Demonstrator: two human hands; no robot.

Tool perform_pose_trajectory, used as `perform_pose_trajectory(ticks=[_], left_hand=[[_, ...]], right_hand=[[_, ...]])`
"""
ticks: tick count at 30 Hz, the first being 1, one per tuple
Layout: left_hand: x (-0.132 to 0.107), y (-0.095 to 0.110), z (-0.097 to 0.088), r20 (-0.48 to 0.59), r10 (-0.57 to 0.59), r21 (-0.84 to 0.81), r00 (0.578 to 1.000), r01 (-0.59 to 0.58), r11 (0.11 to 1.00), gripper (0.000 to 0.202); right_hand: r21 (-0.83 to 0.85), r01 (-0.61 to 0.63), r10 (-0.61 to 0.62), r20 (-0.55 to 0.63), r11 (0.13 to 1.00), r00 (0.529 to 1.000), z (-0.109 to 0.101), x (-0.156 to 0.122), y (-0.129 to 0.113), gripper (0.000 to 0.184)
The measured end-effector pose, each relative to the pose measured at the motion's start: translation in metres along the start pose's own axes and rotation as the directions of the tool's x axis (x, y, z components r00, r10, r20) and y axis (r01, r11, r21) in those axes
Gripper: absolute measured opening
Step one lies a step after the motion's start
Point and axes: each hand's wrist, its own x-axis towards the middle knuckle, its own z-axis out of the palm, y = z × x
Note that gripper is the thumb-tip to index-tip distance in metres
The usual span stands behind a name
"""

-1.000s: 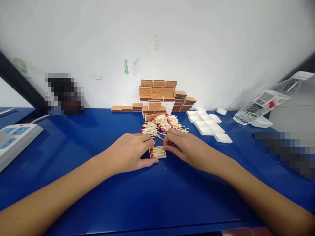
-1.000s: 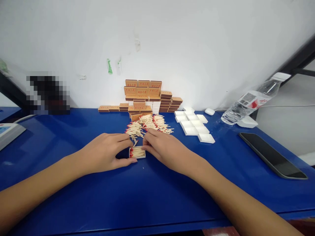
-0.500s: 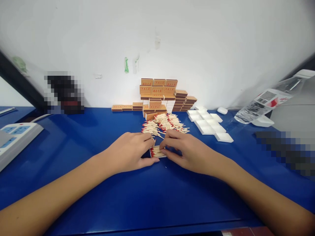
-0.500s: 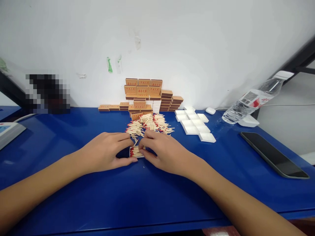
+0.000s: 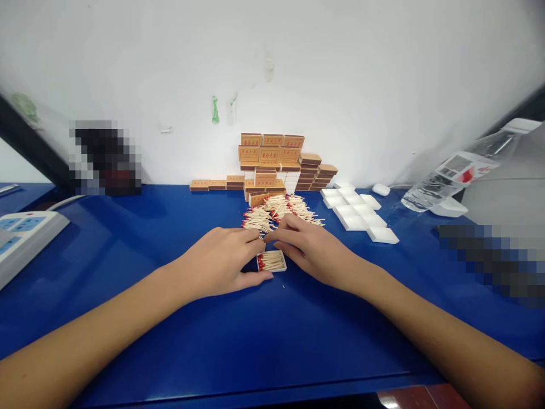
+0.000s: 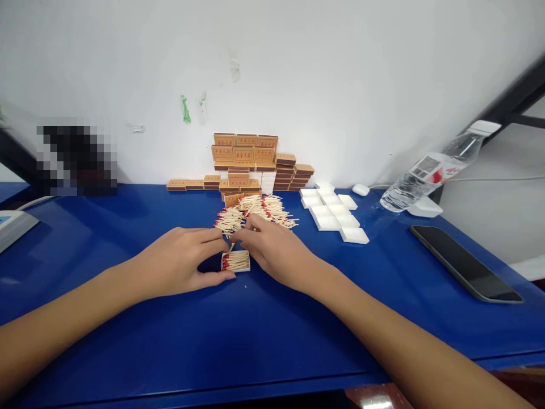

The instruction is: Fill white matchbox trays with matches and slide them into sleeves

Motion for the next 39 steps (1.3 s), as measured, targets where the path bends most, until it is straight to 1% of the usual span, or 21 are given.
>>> perform_pose_trajectory(ticks=[3, 6, 9, 12, 15, 17, 18, 20, 22, 24, 26, 28, 31, 34, 36, 39], left_hand=[[0.0, -0.001, 0.001, 0.001, 0.006, -0.003, 1.0, -0.006, 1.0, 0.037], [0.001, -0.001, 0.001, -0.001, 0.006, -0.005, 1.0, -0.006, 1.0, 0.036], [0.002, -0.001, 0.0, 0.004, -0.003, -0.004, 1.0, 0.003, 1.0, 0.036], [0.002, 0.0, -0.003, 0.002, -0.018, 0.015, 1.0, 0.018, 1.0, 0.034], [0.003, 0.001, -0.004, -0.021, -0.037, 0.028, 0.999, 0.037, 0.999, 0.039], [0.003, 0.002, -0.004, -0.038, -0.041, 0.012, 0.998, 0.041, 0.999, 0.049], [0.003, 0.002, -0.004, -0.043, -0.04, 0.003, 0.998, 0.041, 0.999, 0.055], [0.003, 0.002, -0.003, -0.038, -0.032, -0.009, 0.999, 0.032, 0.999, 0.063], [0.003, 0.002, -0.003, -0.028, -0.021, -0.015, 0.999, 0.02, 1.0, 0.06], [0.003, 0.002, -0.002, -0.021, -0.011, -0.023, 1.0, 0.011, 1.0, 0.05], [0.002, 0.001, -0.002, -0.015, -0.013, -0.021, 1.0, 0.012, 1.0, 0.041], [0.002, 0.001, -0.002, -0.01, -0.016, -0.016, 1.0, 0.016, 1.0, 0.038], [0.002, 0.0, -0.002, -0.012, -0.017, -0.017, 1.0, 0.017, 1.0, 0.036], [0.002, 0.0, -0.002, -0.009, -0.019, -0.02, 1.0, 0.019, 1.0, 0.034], [0.002, 0.001, -0.002, -0.007, -0.02, -0.02, 1.0, 0.02, 1.0, 0.033], [0.002, 0.0, -0.002, -0.004, -0.022, -0.021, 1.0, 0.022, 1.0, 0.032]], right_hand=[[0.061, 0.018, -0.02, 0.035, 0.998, 0.999, 0.005, 0.008, 0.007, 0.028], [0.12, 0.051, -0.054, 0.024, 0.991, 0.998, 0.008, 0.014, 0.013, 0.021], [0.088, 0.073, -0.074, 0.001, 0.993, 0.997, 0.009, 0.015, 0.016, 0.019], [0.018, 0.064, -0.064, -0.016, 0.998, 0.998, 0.004, 0.012, 0.017, 0.017], [0.025, 0.021, -0.018, -0.106, 0.999, 0.994, -0.006, 0.008, 0.015, 0.011], [0.105, -0.042, 0.058, -0.156, 0.994, 0.986, -0.011, 0.006, 0.01, 0.007], [0.159, -0.077, 0.103, -0.161, 0.984, 0.982, -0.013, 0.006, 0.008, 0.005], [0.272, -0.138, 0.179, -0.13, 0.952, 0.975, -0.015, 0.005, 0.002, 0.005], [0.384, -0.178, 0.221, -0.072, 0.906, 0.973, -0.015, 0.005, -0.002, 0.007], [0.486, -0.205, 0.247, -0.022, 0.849, 0.969, -0.016, 0.005, -0.006, 0.011], [0.542, -0.222, 0.251, 0.02, 0.81, 0.968, -0.015, 0.005, -0.007, 0.014], [0.536, -0.228, 0.235, 0.057, 0.813, 0.97, -0.014, 0.005, -0.007, 0.016], [0.469, -0.237, 0.22, 0.092, 0.851, 0.971, -0.01, 0.005, -0.006, 0.016], [0.382, -0.224, 0.216, 0.065, 0.897, 0.974, -0.009, 0.004, -0.004, 0.014], [0.317, -0.181, 0.179, 0.035, 0.931, 0.983, -0.012, 0.003, -0.003, 0.012], [0.254, -0.123, 0.118, 0.037, 0.959, 0.992, -0.017, -0.001, -0.001, 0.006]])
